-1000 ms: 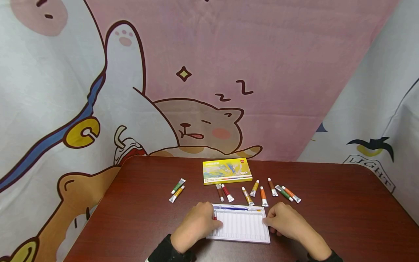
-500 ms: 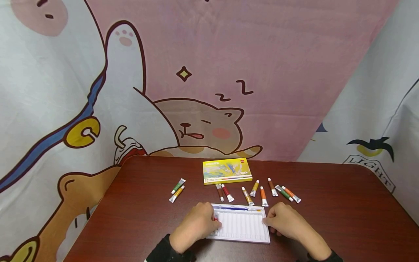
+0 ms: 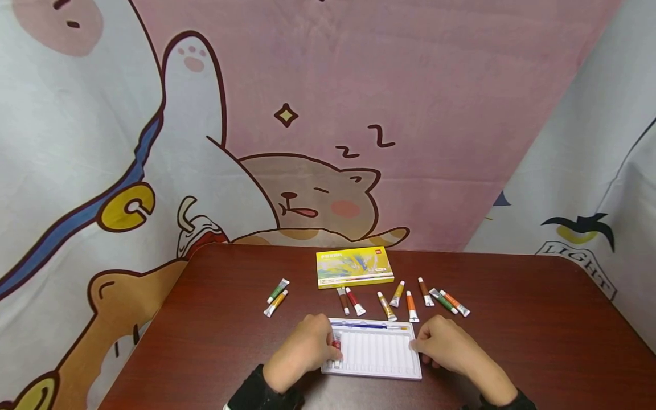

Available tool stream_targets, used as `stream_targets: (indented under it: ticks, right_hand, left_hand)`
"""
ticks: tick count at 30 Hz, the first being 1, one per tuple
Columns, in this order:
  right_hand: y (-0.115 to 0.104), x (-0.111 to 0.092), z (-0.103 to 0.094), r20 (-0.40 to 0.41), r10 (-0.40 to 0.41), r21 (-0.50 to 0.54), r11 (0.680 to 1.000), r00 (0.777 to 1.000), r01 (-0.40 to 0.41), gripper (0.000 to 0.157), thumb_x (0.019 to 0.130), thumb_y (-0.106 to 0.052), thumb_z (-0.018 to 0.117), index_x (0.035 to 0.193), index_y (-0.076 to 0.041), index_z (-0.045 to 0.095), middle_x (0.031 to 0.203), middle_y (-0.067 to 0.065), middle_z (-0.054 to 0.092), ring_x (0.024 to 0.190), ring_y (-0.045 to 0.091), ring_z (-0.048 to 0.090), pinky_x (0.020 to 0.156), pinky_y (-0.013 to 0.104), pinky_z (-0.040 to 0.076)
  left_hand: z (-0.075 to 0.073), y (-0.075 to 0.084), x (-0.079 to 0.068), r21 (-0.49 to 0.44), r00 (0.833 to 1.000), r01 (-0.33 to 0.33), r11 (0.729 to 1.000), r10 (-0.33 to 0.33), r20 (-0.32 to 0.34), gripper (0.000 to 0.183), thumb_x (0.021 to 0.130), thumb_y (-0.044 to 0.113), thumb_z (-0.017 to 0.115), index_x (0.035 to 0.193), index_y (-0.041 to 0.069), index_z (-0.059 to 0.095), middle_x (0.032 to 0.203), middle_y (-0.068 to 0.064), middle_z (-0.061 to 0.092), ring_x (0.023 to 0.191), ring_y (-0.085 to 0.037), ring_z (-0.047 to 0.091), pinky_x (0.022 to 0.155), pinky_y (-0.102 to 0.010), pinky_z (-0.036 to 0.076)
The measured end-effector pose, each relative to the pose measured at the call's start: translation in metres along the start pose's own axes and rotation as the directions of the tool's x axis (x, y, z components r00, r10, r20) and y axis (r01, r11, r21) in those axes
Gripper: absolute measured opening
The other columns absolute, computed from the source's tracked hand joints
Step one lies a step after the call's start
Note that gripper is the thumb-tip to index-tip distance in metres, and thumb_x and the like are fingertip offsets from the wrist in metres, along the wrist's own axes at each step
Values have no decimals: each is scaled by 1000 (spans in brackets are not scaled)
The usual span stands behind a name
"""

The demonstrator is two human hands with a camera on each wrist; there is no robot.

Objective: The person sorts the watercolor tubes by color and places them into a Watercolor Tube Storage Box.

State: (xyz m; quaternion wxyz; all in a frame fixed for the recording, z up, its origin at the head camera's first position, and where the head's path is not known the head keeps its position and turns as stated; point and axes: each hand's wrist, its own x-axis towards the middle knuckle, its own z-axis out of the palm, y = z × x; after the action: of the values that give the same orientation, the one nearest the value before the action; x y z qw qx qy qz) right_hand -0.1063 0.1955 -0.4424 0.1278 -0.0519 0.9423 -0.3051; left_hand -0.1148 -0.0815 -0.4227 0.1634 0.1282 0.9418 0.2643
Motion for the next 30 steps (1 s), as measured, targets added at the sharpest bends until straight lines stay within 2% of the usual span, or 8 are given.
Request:
stream_targets:
  ticks: [9,16,22,30]
  right_hand:
    - [-1,0,1,-2,7,-1,1000,1000,-7,28,79,-22,70,55,-15,58,48,-3,56,39,12,50,39,28,37]
    - [0,0,1,-3,12,0,1000,1000,-12,28,79,-22,70,55,-15,58,48,-3,56,39,12,50,40,29,38]
    - [-1,-1,1,2,19,8,1000,1000,-19,28,79,-22,69,55,-15,58,48,-2,56,39,13,50,40,29,38]
    - [-2,0,0,1,25,0,1000,1000,-25,28,79,-22,69,55,-15,58,48,-3,56,39,13,50,40,28,38]
  left_hand:
    - [2,-4,2,21,999,-29,999,30,-43,36,65,25,85,51,14,53,55,3,50,51,-13,43,42,-27,34]
    - [3,-3,4,49,999,13,999,-11,-32,35,65,25,85,56,13,53,57,1,50,51,-15,45,43,-29,36]
    - [3,-4,3,48,998,-38,998,40,-54,36,63,23,85,54,13,52,56,2,50,50,-13,44,43,-28,37]
    - [2,-4,3,38,999,-36,999,38,-35,36,65,24,85,54,13,53,57,2,49,51,-13,43,43,-27,35]
